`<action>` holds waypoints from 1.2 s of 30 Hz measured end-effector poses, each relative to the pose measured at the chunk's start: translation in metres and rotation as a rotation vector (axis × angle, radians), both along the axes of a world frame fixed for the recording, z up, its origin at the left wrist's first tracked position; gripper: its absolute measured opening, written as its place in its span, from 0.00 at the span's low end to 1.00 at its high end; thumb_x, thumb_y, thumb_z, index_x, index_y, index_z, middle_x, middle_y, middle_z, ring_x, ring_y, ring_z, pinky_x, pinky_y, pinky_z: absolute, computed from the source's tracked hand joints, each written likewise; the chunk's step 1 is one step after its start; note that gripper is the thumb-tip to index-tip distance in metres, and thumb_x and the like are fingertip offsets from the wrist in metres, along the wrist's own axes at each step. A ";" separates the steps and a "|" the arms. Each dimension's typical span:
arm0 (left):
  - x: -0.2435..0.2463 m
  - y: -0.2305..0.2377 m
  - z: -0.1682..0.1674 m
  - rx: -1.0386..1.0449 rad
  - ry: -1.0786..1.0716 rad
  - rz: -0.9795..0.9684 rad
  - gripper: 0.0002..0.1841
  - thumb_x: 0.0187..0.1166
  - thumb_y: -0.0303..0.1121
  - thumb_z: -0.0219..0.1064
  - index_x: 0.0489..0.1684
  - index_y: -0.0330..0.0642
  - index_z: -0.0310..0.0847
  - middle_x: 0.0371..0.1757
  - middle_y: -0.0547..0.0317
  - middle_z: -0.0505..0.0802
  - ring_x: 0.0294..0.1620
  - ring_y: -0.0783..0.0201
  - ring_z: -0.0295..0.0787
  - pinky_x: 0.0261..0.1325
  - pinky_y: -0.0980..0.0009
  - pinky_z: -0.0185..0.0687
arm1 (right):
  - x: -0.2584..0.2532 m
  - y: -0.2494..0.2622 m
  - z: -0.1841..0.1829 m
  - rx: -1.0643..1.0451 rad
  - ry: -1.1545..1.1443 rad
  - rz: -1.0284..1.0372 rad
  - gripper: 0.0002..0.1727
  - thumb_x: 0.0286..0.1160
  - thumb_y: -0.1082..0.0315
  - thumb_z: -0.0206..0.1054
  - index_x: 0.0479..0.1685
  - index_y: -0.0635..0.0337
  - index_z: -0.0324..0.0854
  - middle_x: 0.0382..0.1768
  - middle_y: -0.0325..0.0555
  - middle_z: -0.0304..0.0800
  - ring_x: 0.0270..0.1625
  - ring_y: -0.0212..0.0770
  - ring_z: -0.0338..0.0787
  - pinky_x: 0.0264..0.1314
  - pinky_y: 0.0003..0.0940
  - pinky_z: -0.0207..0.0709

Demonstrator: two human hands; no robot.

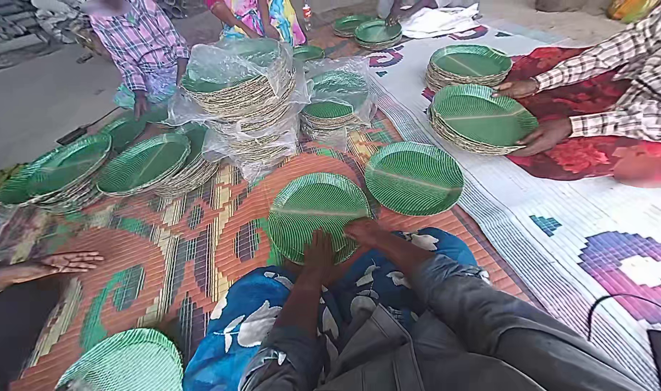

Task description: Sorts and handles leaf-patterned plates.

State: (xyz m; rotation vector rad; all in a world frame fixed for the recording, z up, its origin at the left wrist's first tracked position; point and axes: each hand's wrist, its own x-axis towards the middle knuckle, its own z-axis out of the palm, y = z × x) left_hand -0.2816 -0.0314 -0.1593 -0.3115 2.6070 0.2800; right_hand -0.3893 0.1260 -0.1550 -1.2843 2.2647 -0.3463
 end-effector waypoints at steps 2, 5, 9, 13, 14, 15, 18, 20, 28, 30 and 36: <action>-0.003 0.000 0.000 -0.006 -0.060 -0.013 0.36 0.92 0.43 0.53 0.97 0.43 0.43 0.98 0.44 0.44 0.99 0.44 0.35 0.91 0.35 0.39 | -0.012 0.010 0.001 -0.132 0.115 -0.136 0.26 0.96 0.57 0.48 0.66 0.72 0.81 0.67 0.69 0.85 0.75 0.67 0.82 0.78 0.63 0.70; -0.004 -0.002 0.002 0.035 -0.047 0.010 0.36 0.92 0.44 0.55 0.98 0.47 0.44 0.99 0.48 0.44 0.99 0.45 0.34 0.90 0.30 0.35 | -0.020 0.017 -0.005 -0.526 0.500 -0.283 0.17 0.88 0.64 0.60 0.50 0.68 0.90 0.58 0.63 0.93 0.64 0.64 0.92 0.67 0.60 0.81; -0.006 -0.001 0.004 0.036 -0.055 0.010 0.36 0.93 0.46 0.53 0.98 0.46 0.43 0.98 0.46 0.45 0.99 0.45 0.32 0.90 0.30 0.33 | -0.029 0.012 -0.004 -0.496 0.730 -0.574 0.22 0.81 0.65 0.67 0.72 0.62 0.85 0.77 0.60 0.83 0.79 0.64 0.82 0.77 0.72 0.66; -0.006 0.000 0.006 0.038 -0.064 0.012 0.36 0.93 0.46 0.53 0.98 0.47 0.43 0.98 0.46 0.45 0.99 0.45 0.32 0.90 0.30 0.32 | -0.040 0.023 0.017 0.215 0.128 -0.811 0.32 0.89 0.76 0.52 0.92 0.70 0.53 0.92 0.64 0.57 0.95 0.62 0.55 0.87 0.71 0.53; -0.006 0.000 0.005 0.037 -0.066 0.016 0.36 0.93 0.46 0.53 0.98 0.47 0.43 0.98 0.46 0.44 0.99 0.45 0.32 0.91 0.30 0.32 | -0.042 0.025 0.021 0.292 0.064 -0.810 0.30 0.86 0.80 0.52 0.88 0.73 0.58 0.90 0.66 0.59 0.93 0.64 0.57 0.84 0.68 0.60; -0.006 0.000 0.004 0.038 -0.065 0.021 0.36 0.93 0.46 0.54 0.98 0.47 0.43 0.98 0.47 0.44 0.99 0.45 0.32 0.91 0.30 0.32 | -0.043 0.026 0.025 0.316 0.035 -0.818 0.27 0.84 0.82 0.53 0.83 0.74 0.66 0.87 0.68 0.62 0.91 0.65 0.60 0.82 0.65 0.65; -0.009 -0.002 0.000 0.025 -0.076 0.023 0.37 0.92 0.46 0.54 0.98 0.50 0.41 0.99 0.51 0.41 0.99 0.48 0.30 0.90 0.30 0.32 | -0.047 0.032 0.028 0.222 0.037 -0.886 0.22 0.88 0.73 0.55 0.77 0.68 0.76 0.83 0.66 0.71 0.87 0.64 0.69 0.82 0.63 0.66; -0.008 -0.003 0.000 0.022 -0.073 0.023 0.37 0.92 0.46 0.54 0.98 0.50 0.42 0.99 0.51 0.42 0.99 0.48 0.30 0.90 0.30 0.33 | -0.049 0.037 0.026 0.183 0.061 -0.887 0.22 0.93 0.63 0.53 0.77 0.64 0.78 0.80 0.66 0.76 0.85 0.64 0.72 0.84 0.66 0.60; 0.000 -0.002 -0.006 0.002 0.695 0.055 0.34 0.89 0.45 0.52 0.89 0.29 0.60 0.90 0.29 0.64 0.92 0.32 0.55 0.86 0.25 0.40 | -0.032 0.036 0.012 -0.565 0.550 -0.616 0.16 0.85 0.65 0.64 0.46 0.69 0.94 0.63 0.65 0.91 0.68 0.66 0.89 0.74 0.63 0.74; -0.010 -0.004 0.000 -0.078 1.080 0.030 0.37 0.88 0.49 0.39 0.83 0.24 0.67 0.84 0.24 0.72 0.87 0.26 0.64 0.84 0.25 0.45 | -0.009 0.022 0.014 -0.594 0.425 -0.314 0.17 0.87 0.64 0.61 0.50 0.69 0.92 0.67 0.63 0.90 0.71 0.64 0.89 0.73 0.60 0.79; -0.002 -0.003 0.006 -0.005 0.233 0.007 0.30 0.93 0.40 0.50 0.90 0.34 0.59 0.95 0.38 0.56 0.97 0.42 0.44 0.94 0.41 0.39 | 0.014 -0.006 0.000 -0.174 0.105 0.108 0.25 0.97 0.57 0.48 0.68 0.68 0.83 0.68 0.65 0.87 0.72 0.66 0.86 0.71 0.66 0.75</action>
